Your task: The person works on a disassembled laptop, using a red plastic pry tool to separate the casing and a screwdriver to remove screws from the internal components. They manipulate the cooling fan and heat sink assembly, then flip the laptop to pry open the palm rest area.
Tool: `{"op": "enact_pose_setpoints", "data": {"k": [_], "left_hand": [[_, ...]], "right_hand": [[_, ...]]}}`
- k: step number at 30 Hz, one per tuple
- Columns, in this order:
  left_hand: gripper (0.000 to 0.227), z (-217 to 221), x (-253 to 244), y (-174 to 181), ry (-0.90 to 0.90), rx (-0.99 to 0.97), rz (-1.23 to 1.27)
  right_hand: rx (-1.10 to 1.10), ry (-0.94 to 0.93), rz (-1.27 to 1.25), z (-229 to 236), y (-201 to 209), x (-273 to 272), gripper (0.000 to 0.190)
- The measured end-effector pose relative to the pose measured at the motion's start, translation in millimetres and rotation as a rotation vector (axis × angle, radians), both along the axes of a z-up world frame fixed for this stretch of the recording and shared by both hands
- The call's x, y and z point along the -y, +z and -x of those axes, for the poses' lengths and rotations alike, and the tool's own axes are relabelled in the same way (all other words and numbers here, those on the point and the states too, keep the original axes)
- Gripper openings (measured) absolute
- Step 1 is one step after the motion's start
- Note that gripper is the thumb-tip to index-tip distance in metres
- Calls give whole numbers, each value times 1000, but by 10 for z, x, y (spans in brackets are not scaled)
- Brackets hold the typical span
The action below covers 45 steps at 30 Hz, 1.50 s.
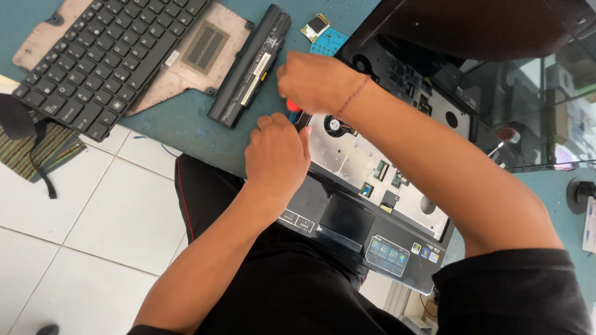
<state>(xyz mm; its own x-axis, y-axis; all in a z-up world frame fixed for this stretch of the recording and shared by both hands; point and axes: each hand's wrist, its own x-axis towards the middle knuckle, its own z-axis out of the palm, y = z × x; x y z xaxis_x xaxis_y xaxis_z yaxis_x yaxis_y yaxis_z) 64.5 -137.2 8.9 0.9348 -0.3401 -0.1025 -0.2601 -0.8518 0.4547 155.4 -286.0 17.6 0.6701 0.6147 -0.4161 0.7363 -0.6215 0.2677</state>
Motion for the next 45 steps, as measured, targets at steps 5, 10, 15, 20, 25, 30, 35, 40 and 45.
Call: {"op": "enact_pose_setpoints", "data": {"k": [5, 10, 15, 20, 25, 30, 35, 40, 45], "left_hand": [[43, -8, -114, 33, -68, 33, 101], [46, -44, -174, 121, -67, -77, 153], [45, -54, -186, 119, -56, -184, 187], [57, -48, -217, 239, -41, -231, 190], [87, -17, -428, 584, -66, -482, 106], [66, 105, -636, 517, -79, -518, 150], [54, 117, -690, 387, -44, -473, 403], [50, 184, -711, 289, -6, -462, 522], [55, 302, -742, 255, 89, -449, 694]], "right_hand": [[-127, -173, -351, 353, 351, -234, 18], [-358, -439, -490, 235, 602, -257, 21], [-536, -490, -457, 169, 552, -244, 38], [-565, -505, -540, 233, 641, -229, 27], [-656, -621, -507, 253, 760, -247, 24], [-685, -519, -580, 288, 652, -304, 17], [-721, -362, -745, 414, 593, -416, 14], [-733, -351, -778, 427, 577, -414, 12], [-727, -352, -738, 429, 459, -459, 12]]}}
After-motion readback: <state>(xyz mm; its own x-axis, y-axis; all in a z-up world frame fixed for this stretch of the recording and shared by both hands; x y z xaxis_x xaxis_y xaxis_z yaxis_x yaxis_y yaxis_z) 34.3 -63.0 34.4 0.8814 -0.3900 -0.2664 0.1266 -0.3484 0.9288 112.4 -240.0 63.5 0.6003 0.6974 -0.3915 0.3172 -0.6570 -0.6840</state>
